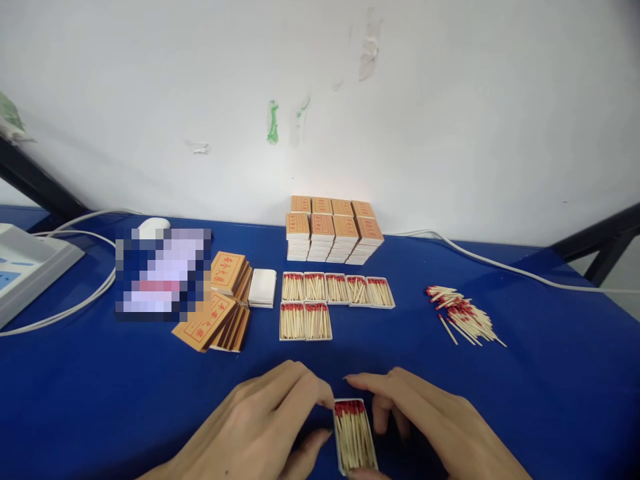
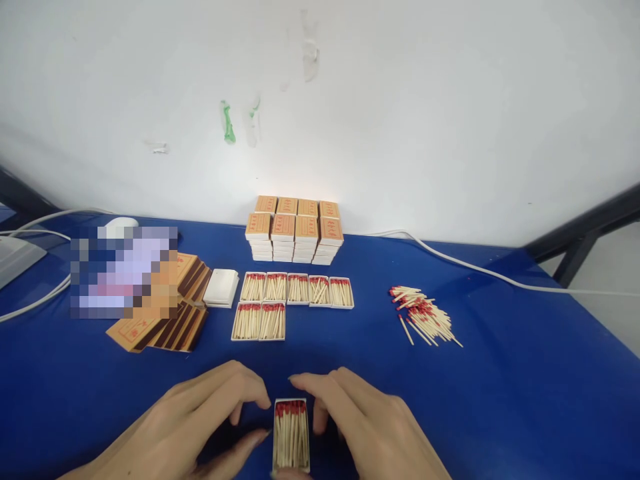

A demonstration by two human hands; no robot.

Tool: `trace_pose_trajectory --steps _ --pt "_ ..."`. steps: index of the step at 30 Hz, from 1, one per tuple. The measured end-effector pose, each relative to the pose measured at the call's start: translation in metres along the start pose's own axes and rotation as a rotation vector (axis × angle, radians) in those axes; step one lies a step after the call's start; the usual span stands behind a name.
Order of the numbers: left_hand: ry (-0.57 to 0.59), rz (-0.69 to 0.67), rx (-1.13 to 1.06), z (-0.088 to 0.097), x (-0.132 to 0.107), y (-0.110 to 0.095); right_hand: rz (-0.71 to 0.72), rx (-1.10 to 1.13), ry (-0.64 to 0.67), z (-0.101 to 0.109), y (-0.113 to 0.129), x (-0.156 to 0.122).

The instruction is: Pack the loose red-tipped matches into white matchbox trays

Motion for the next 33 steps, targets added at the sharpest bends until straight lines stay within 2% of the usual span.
trace_pose_trajectory --steps 4,8,13,17,22,29,33 --pt "0.046 0.013 -0.007 -0.004 -0.002 0.002 -0.020 -0.037 0.084 -0.007 -0.006 0.001" --pt "0.008 0.004 -0.001 -0.001 -0.002 -0.001 -0.063 -0.044 0.110 -0.005 -0.009 0.005" --pt "-0.038 -0.046 0.114 0.005 0.001 -0.011 -0.155 -0.086 0.013 0.010 -0.020 0.027" --pt "-0.143 -0.096 0.222 0.020 0.001 -0.018 -0.161 -0.157 -0.060 0.015 -0.026 0.046" --pt "-0.212 -0.040 0.331 0.036 -0.003 -0.016 -0.139 -0.213 -0.106 0.017 -0.029 0.052" --pt "-0.159 -0.046 0.404 0.027 -0.005 -0.016 -0.143 -0.175 -0.118 0.015 -0.027 0.056" --pt "-0.156 -0.010 0.364 0.025 -0.008 -0.010 -0.142 -0.175 -0.119 0.013 -0.028 0.059"
Point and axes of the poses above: each hand's wrist, its own x-axis towards the middle knuckle, its own z-axis out of the back of the hand, y = z × x, the point moved 10 cm from there along x, towards the middle knuckle, and after that the axes turned 8 degrees about -z, right-handed, at the moved point
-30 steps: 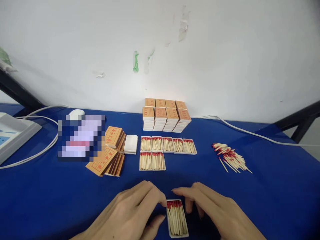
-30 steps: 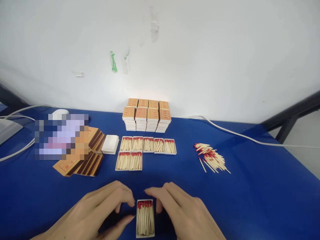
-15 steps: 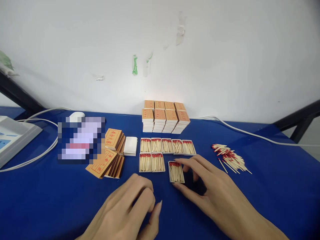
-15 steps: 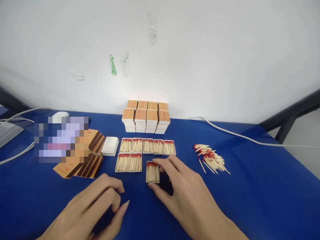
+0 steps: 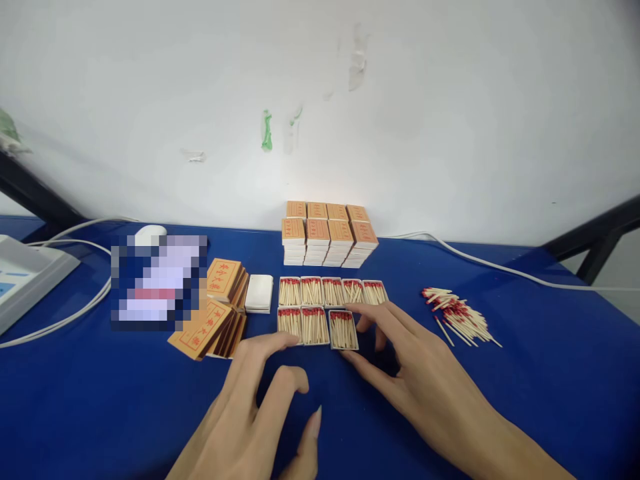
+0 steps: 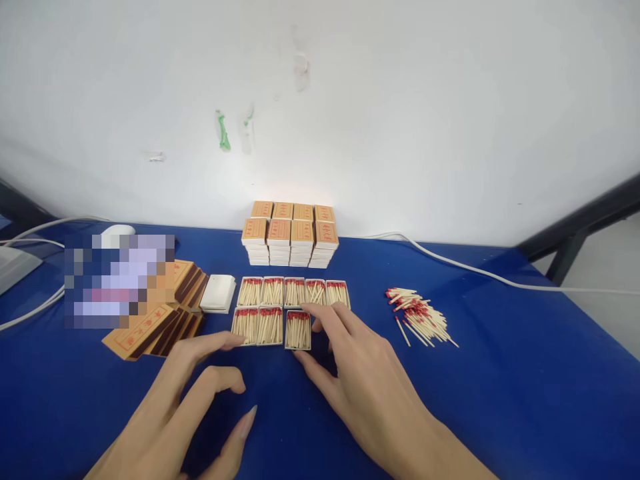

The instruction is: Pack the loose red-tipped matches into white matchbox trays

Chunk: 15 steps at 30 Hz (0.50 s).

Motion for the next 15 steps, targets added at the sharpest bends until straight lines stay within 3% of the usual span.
trace_pose_trajectory --steps 6,15 --pt "0.019 0.104 -0.110 -0.0036 0.0010 0.0096 0.014 0.011 -0.023 -0.0035 -0.0022 -0.0006" --pt "0.005 0.114 -0.130 -0.0033 0.0021 0.0112 0.005 0.036 -0.005 -0.0059 -0.0009 0.0005"
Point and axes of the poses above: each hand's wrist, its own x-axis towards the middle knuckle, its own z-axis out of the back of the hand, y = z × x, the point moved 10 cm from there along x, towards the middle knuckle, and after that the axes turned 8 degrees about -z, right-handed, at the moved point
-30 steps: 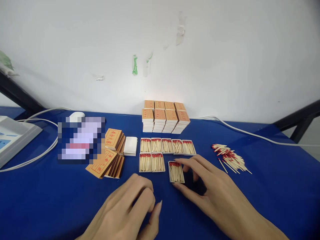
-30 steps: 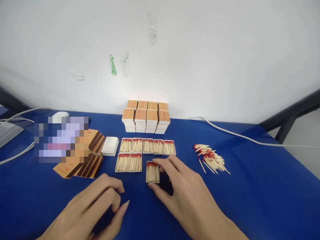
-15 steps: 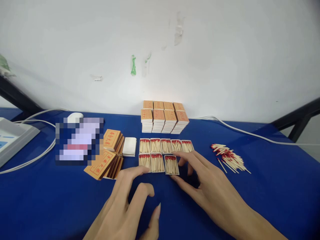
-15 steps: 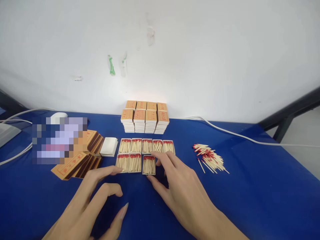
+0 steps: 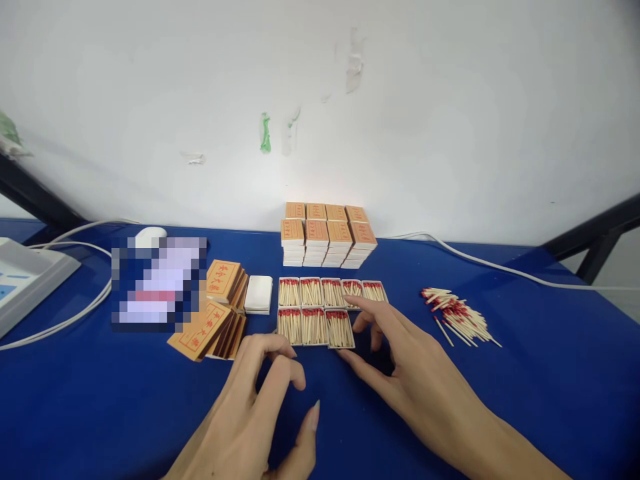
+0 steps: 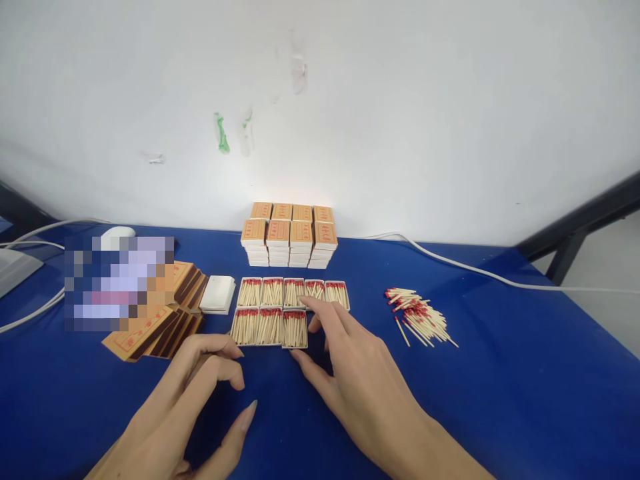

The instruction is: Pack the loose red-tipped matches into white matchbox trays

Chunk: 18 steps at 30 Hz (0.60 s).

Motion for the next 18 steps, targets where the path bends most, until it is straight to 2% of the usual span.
trace_pose_trajectory --steps 4,18 --pt "-0.019 -0.004 -0.031 0.0006 0.0002 0.0003 -0.012 -0.011 0.012 -0.0007 0.0001 0.0002" --pt "0.032 -0.001 -0.036 -0.0046 0.0000 0.0011 0.011 -0.046 -0.020 0.0016 0.0040 0.0009"
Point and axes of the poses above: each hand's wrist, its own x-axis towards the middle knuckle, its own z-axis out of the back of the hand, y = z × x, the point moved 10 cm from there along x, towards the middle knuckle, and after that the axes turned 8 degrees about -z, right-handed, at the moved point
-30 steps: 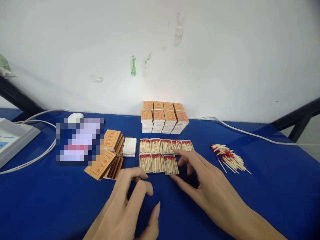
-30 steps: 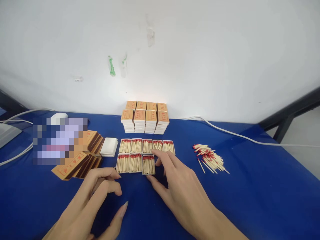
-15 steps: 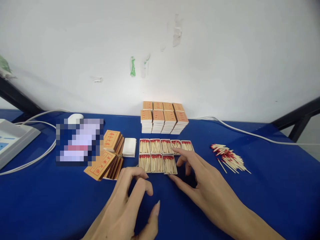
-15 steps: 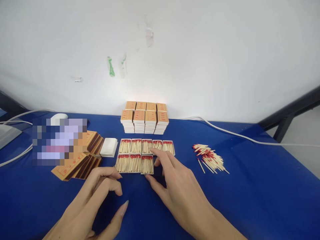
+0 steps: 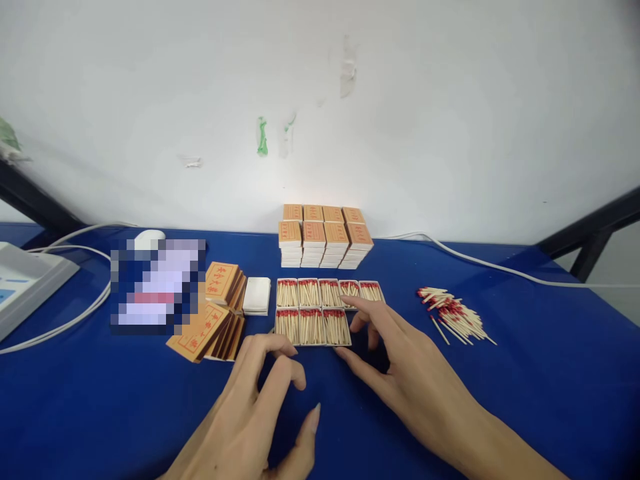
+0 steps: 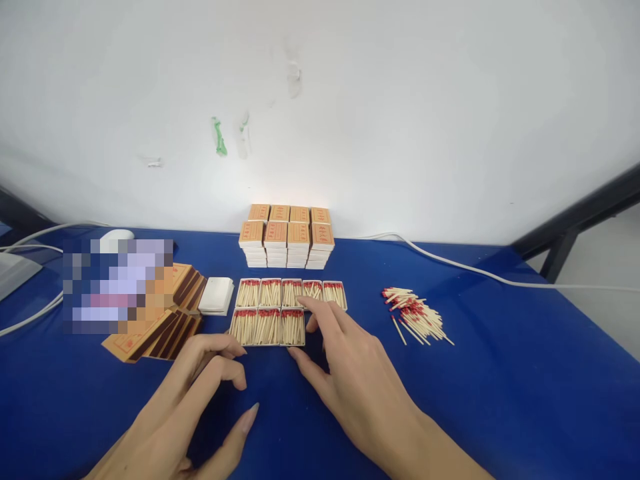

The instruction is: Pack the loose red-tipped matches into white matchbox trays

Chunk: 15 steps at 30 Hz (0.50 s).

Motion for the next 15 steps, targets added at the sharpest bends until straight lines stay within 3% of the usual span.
trace_pose_trajectory --steps 4,9,15 --pt "-0.061 -0.054 0.020 0.004 -0.001 -0.004 0.019 -0.072 -0.034 0.011 0.006 -0.002" --pt "-0.052 -0.151 0.152 0.010 0.000 -0.021 0.079 -0.121 -0.101 0.029 0.029 0.004" --pt "-0.078 -0.143 0.144 0.014 0.006 -0.020 0.154 -0.164 -0.066 0.022 0.058 0.027"
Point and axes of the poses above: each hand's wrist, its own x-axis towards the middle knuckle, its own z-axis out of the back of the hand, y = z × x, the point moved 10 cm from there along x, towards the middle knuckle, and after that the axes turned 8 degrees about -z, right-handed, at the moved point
